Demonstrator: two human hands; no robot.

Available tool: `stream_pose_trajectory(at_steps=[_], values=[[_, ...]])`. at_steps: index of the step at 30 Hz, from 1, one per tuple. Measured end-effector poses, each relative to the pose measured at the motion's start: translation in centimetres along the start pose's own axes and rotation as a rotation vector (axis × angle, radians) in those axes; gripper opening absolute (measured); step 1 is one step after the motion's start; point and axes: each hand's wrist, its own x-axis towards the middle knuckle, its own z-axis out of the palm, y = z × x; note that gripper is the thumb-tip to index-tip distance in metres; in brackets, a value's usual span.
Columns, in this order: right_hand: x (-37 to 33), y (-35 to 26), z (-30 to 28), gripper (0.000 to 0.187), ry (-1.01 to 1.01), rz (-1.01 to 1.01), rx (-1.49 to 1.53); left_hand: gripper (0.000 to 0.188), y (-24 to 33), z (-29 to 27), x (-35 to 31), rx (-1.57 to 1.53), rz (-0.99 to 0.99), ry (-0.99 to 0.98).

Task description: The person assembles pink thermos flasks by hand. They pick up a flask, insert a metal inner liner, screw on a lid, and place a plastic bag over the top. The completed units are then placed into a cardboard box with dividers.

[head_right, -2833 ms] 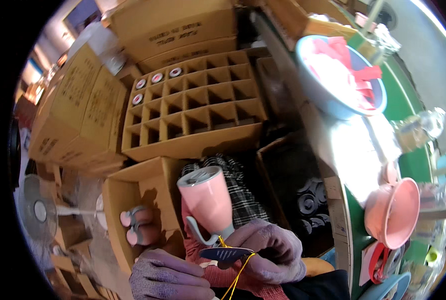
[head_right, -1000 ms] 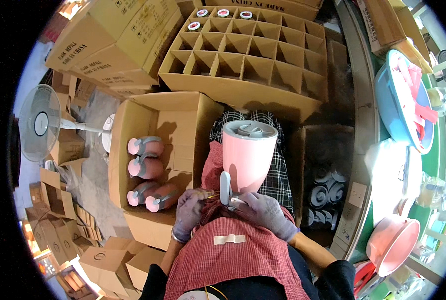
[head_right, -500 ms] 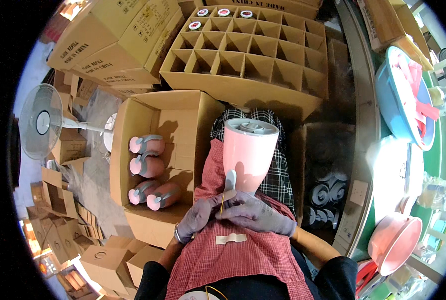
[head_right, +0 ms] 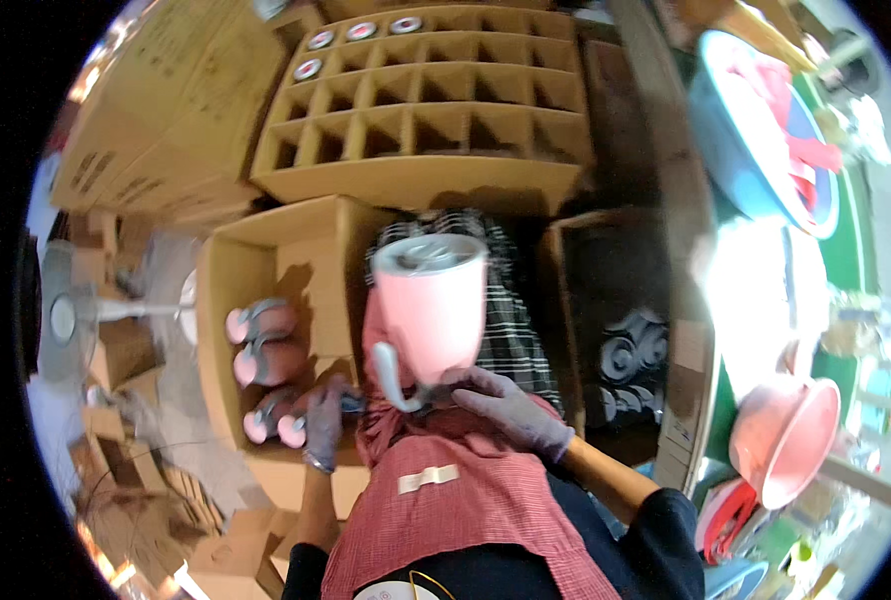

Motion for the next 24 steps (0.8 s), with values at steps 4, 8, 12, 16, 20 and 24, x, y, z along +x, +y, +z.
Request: stream_pose_trajectory(at_steps=[4,8,12,16,20,24], values=[[-1.2,-0.1,-5.3,0.032,0.236,-0.193,-0.158,0.041,5.3,1.7,1.7,0.291,0.283,0.079],[-5.6,-5.3,-9.2,0.021,0.883,-0.613,-0.824,0.048,11.2,7.2,4.0,-0.117,0.542,0.022],[-10.7,-11.8,-13.3,0.024,1.355,-0.908,-1.38,0.038,17.3,12.9,5.3,0.205,0.876,-0.184],[-14.5,-14.2,-18.9,0.032,1.624,-0.595,-1.374,0.033,17.2,13.3,9.8,-0.045,0.78,-0.486],[-14.5,-14.6,-17.8,0.062,1.719,-0.198,-1.422,0.037,15.9,13.4,11.7,-0.169,0.595,-0.429],[-12.7,-10.8,-17.7,0.067,1.477,-0.162,-1.951,0.037,16.5,14.2,10.8,-0.201,0.616,-0.409]])
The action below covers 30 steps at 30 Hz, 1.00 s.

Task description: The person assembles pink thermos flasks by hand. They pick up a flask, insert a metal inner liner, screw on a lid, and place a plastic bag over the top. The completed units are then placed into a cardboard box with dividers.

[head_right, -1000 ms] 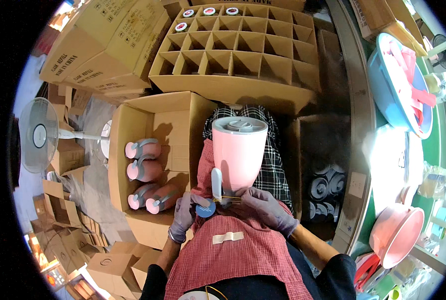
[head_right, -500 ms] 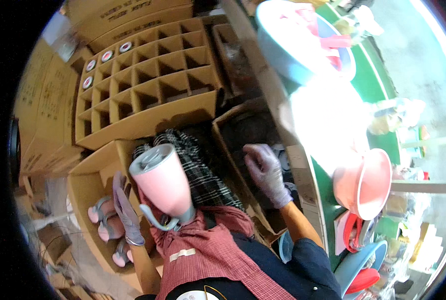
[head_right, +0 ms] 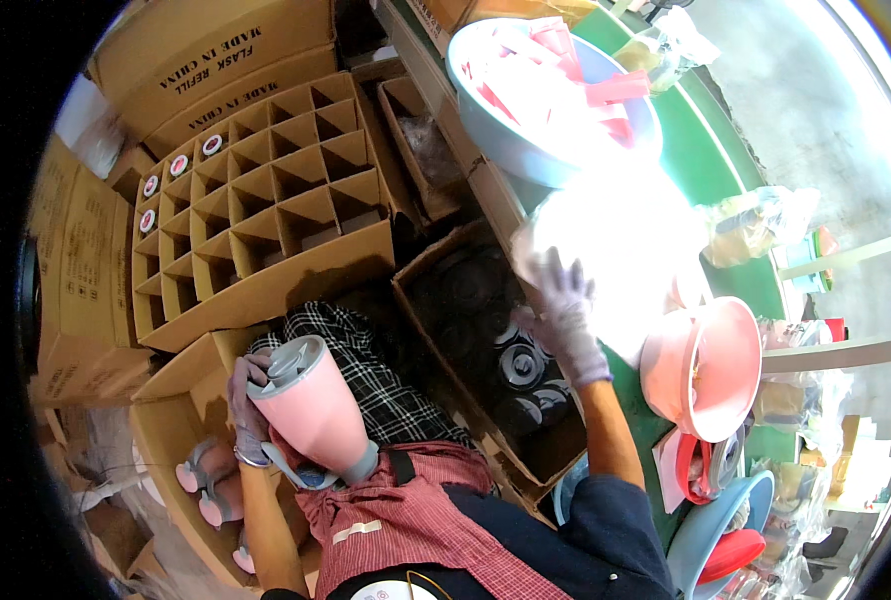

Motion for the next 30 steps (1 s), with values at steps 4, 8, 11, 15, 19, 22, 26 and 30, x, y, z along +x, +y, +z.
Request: stream_pose_trajectory(at_steps=[4,8,11,15,19,22,26,30], values=[[-0.5,1.0,-2.5,0.04,0.013,-0.154,0.436,0.037,-0.5,-0.6,-0.2,0.064,0.03,-0.001],[2.0,2.8,-1.6,0.028,0.106,0.207,0.553,0.038,-0.1,-0.7,-0.3,0.017,-0.009,-0.015],[3.3,5.8,0.3,0.016,-0.092,0.186,0.646,0.04,-0.5,-1.0,0.0,0.001,-0.04,-0.007],[4.3,8.0,-0.7,0.007,-0.209,0.183,0.886,0.041,-0.4,-1.2,0.0,0.102,0.014,-0.039],[5.8,9.5,-1.5,0.014,-0.042,0.278,1.38,0.035,1.8,-1.0,-0.1,0.011,-0.095,-0.039],[7.7,4.9,-3.3,0.02,-0.076,0.162,1.485,0.027,4.1,-0.3,1.6,0.325,0.028,-0.047],[9.8,-4.6,0.0,0.021,-0.341,0.219,1.844,0.023,8.4,4.3,4.6,0.504,0.245,-0.292],[10.3,-16.5,-1.1,0.029,-0.61,-0.127,1.906,0.025,6.6,9.5,7.6,0.592,0.472,-0.294]])
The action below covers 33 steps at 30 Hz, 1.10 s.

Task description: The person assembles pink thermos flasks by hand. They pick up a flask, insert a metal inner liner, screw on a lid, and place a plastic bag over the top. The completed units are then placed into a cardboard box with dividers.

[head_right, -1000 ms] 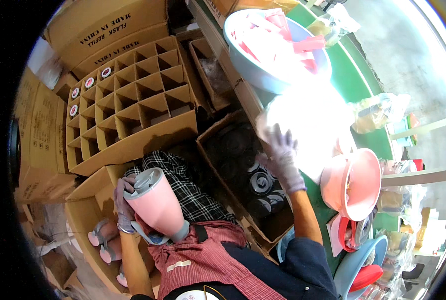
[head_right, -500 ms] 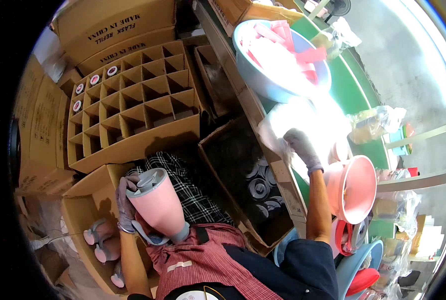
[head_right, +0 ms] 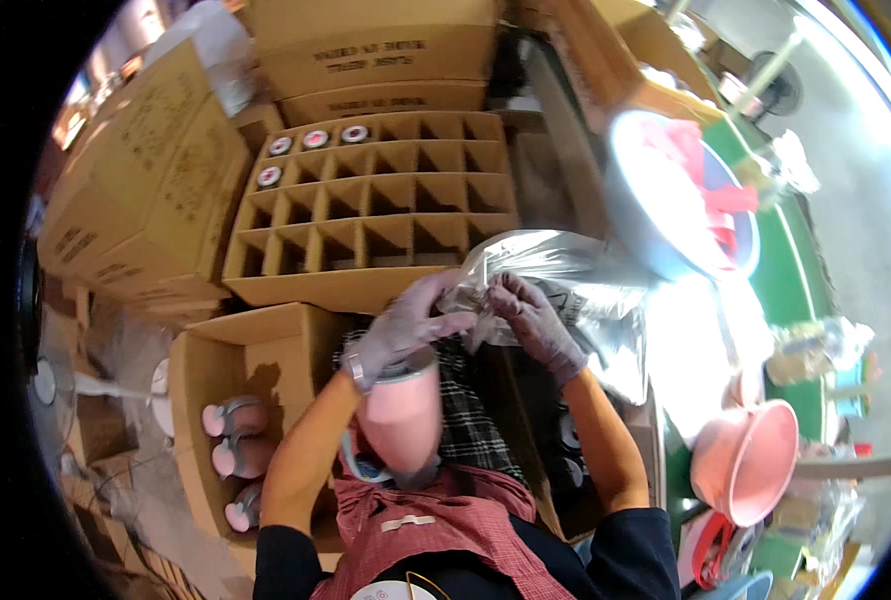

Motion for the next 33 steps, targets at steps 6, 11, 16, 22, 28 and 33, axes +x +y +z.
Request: stream_pose_trajectory(at_steps=[6,11,16,22,28,33], values=[[4.4,5.5,1.8,0.035,0.003,-0.058,0.632,0.017,-11.4,-3.5,-2.5,-0.442,-0.497,0.187],[4.4,8.2,2.9,0.032,-0.223,0.035,-0.7,0.032,-13.5,-5.9,-9.5,-1.228,-0.502,0.596],[2.3,14.3,2.8,0.026,-0.001,0.199,-0.494,0.034,-9.6,-6.3,-15.3,-0.739,-0.694,0.263],[-6.7,9.8,9.0,0.016,0.264,-0.531,-0.768,0.046,-3.8,-4.9,-18.4,-0.292,-0.338,0.461],[-2.6,7.1,8.3,0.022,0.257,-0.442,-0.769,0.047,-4.1,-6.1,-17.5,-0.421,-0.544,0.363],[5.8,3.0,7.9,0.021,-0.629,-0.168,-0.773,0.048,-7.8,-4.0,-16.8,-0.604,-0.482,0.339]])
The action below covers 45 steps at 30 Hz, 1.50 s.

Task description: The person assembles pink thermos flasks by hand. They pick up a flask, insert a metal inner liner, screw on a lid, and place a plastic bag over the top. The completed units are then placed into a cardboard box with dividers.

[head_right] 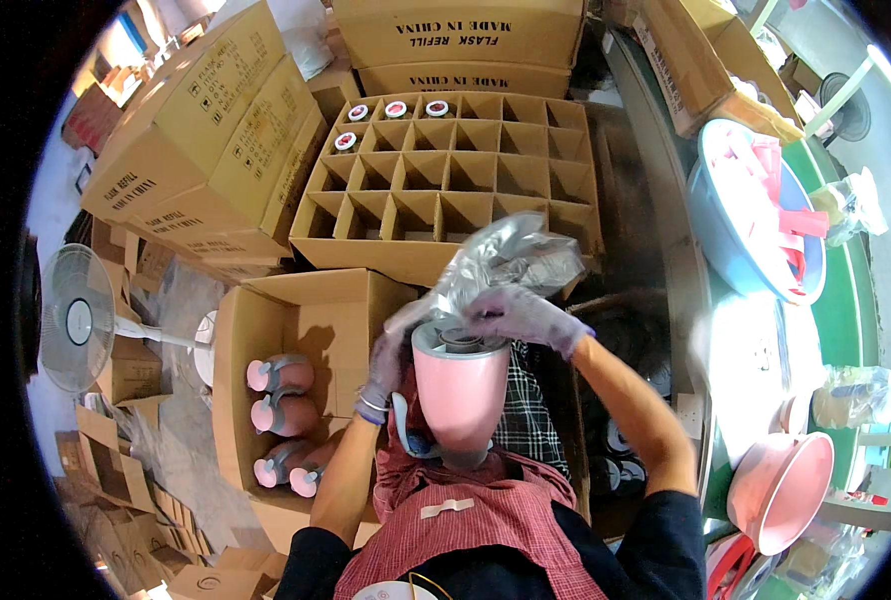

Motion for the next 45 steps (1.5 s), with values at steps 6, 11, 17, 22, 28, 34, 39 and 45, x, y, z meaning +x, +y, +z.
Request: stream_pose_trajectory(at_steps=[6,11,17,22,28,34,39,45], values=[[2.1,0.4,-0.3,0.04,-0.42,0.141,-0.186,0.05,-2.3,1.8,-1.7,-0.005,0.068,-0.034],[2.2,0.6,0.5,0.041,-0.503,0.085,-0.234,0.044,-0.5,2.1,-2.5,-0.038,-0.037,-0.12],[0.1,-1.3,1.4,0.029,-0.449,0.058,-0.461,0.041,0.1,4.6,-3.6,-0.002,-0.015,-0.033],[-0.5,-1.9,1.4,0.024,-0.495,0.232,-0.458,0.039,0.3,6.3,-3.9,0.053,0.075,0.022],[-0.6,0.3,2.4,0.029,-0.186,0.369,-0.226,0.04,0.1,4.0,-3.4,0.126,0.133,0.01],[-7.6,2.2,4.7,0.009,0.503,0.259,0.362,0.038,0.3,0.4,-3.9,0.208,0.065,0.123],[-11.6,-2.4,11.2,0.017,0.572,-0.23,-0.434,0.045,3.4,0.3,-6.5,0.457,0.377,0.013],[-15.9,0.4,18.5,0.016,0.141,-0.263,-0.557,0.043,-2.7,-1.2,-18.8,0.728,0.251,0.039]])
